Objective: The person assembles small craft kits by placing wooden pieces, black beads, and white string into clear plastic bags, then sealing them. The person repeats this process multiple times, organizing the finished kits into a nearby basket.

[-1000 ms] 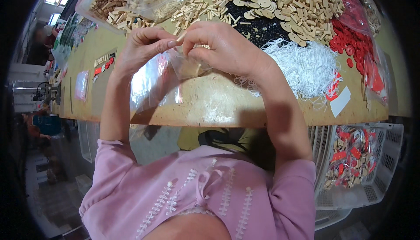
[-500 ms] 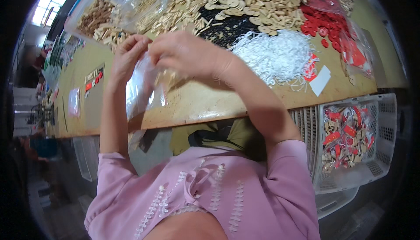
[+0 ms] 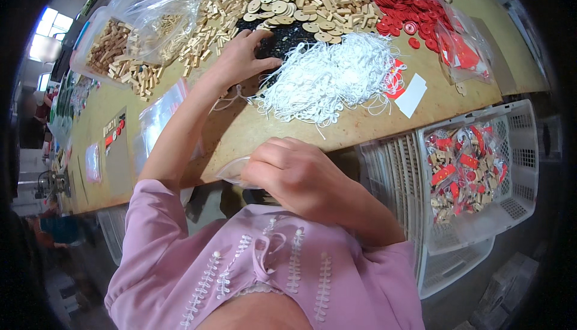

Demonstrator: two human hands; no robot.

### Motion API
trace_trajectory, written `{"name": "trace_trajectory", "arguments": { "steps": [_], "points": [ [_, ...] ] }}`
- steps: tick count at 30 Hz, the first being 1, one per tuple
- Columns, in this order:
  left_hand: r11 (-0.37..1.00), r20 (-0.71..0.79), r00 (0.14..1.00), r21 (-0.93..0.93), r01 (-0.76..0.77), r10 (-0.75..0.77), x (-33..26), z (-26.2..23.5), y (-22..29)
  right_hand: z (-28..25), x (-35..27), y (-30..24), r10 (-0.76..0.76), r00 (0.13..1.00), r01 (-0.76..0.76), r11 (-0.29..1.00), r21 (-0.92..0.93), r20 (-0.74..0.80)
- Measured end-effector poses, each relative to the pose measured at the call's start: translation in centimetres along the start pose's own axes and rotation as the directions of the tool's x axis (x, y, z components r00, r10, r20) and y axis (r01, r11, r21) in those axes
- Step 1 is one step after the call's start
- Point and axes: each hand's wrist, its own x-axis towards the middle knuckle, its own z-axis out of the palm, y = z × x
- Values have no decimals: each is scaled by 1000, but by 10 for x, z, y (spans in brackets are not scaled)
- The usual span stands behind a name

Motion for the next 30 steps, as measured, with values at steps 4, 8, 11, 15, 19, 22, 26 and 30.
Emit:
{"name": "trace_trajectory", "arguments": {
  "steps": [4, 8, 11, 15, 19, 22, 26, 30],
  "points": [
    [994, 110, 994, -106, 6, 5, 18, 5, 8, 0, -10, 5, 18, 999, -18, 1000, -2, -44],
    [913, 155, 979, -366, 181, -132, 15, 8, -2, -3, -10, 9, 47, 998, -47, 999, 9, -36],
    [730, 209, 945, -599, 328, -253, 8, 1, -2, 1, -12, 13, 41, 996, -38, 999, 33, -79],
    [41, 444, 841, -877, 479, -309, 3, -9, -11, 10, -16, 20, 22, 992, -14, 998, 65, -126],
    [-458, 586, 761, -777, 431, -278, -5, -8, -15, 16, -15, 21, 51, 992, -39, 993, 108, -113],
    [-631, 590, 732, -721, 287, -341, -12, 0, -2, 16, -13, 19, 84, 992, -75, 992, 96, -92],
    [-780, 543, 826, -578, 240, -149, -29, 1, 3, 16, -15, 17, 139, 989, -137, 990, 42, -55],
    [-859, 365, 926, -439, 261, 95, -38, 8, -12, 18, -10, 14, 142, 989, -142, 990, 2, -47]
  ]
}}
